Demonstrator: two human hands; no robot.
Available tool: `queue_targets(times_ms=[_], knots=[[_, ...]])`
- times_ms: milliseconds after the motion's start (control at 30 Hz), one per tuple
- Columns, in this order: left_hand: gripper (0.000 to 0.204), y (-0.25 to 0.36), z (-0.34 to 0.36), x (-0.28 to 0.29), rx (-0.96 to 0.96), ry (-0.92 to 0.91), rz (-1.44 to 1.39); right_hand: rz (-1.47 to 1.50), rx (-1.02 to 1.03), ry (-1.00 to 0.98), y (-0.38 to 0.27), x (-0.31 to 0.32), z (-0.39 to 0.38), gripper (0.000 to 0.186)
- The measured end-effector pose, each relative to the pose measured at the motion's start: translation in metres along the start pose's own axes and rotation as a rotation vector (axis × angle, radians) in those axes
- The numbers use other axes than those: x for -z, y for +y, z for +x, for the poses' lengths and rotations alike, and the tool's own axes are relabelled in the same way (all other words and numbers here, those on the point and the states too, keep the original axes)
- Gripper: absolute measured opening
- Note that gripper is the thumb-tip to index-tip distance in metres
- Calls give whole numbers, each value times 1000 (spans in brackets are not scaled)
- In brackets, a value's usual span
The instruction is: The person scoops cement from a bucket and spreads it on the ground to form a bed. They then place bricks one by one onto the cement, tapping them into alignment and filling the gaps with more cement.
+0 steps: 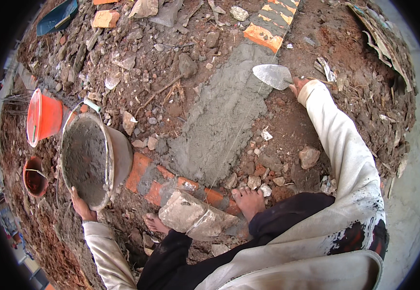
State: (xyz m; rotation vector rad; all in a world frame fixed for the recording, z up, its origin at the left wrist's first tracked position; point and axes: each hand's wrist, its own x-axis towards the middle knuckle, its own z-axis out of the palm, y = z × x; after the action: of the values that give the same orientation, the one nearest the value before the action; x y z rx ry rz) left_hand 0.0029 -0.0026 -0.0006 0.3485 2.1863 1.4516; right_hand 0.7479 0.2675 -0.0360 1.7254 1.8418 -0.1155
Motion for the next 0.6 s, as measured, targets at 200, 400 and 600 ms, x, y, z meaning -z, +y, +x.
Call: queue_targets(times_ms=[200, 400, 600], knots=[[54, 1, -7, -6, 40, -13, -80, 84, -176, -5, 6, -5, 36, 48], [54, -2, -1, -3, -1, -7, -38, 262, -233, -133, -8, -31, 57, 51], [57, -5, 1, -5, 7, 12, 4, 372, -161, -195, -23, -26, 72, 52]])
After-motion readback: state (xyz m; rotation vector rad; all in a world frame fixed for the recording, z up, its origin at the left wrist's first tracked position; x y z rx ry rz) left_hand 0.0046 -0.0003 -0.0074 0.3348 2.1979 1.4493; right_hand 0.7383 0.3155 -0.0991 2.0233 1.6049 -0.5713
